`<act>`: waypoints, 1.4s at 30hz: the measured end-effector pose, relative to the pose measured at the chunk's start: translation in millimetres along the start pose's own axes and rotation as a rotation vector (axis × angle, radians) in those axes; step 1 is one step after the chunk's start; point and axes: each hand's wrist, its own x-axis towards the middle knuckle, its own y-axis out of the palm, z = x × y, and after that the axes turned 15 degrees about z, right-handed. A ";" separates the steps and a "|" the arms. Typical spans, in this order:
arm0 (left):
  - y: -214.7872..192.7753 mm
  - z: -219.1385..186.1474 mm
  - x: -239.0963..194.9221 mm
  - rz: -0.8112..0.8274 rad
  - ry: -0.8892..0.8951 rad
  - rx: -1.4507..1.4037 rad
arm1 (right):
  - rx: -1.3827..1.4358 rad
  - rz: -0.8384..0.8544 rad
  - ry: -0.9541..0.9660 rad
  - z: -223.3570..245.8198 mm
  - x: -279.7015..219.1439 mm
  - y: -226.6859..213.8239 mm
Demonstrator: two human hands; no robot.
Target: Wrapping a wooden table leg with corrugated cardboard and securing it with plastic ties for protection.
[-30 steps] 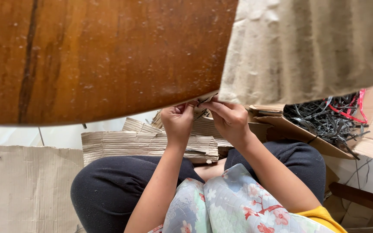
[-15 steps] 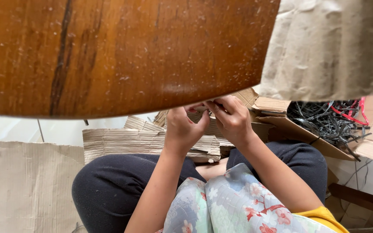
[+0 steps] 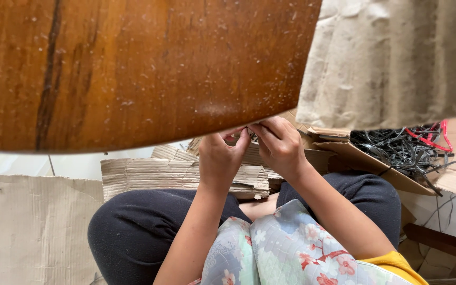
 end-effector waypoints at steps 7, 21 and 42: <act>-3.3 15.4 14.2 0.178 -0.423 -0.486 | 0.387 0.042 0.262 -1.9 -13.0 13.5; -25.0 -17.3 25.6 0.457 -0.503 -0.715 | 0.798 0.049 0.478 -10.1 -21.3 4.3; -52.0 -12.8 23.6 0.317 -0.134 -0.191 | 0.153 0.020 0.206 -23.4 -25.5 2.7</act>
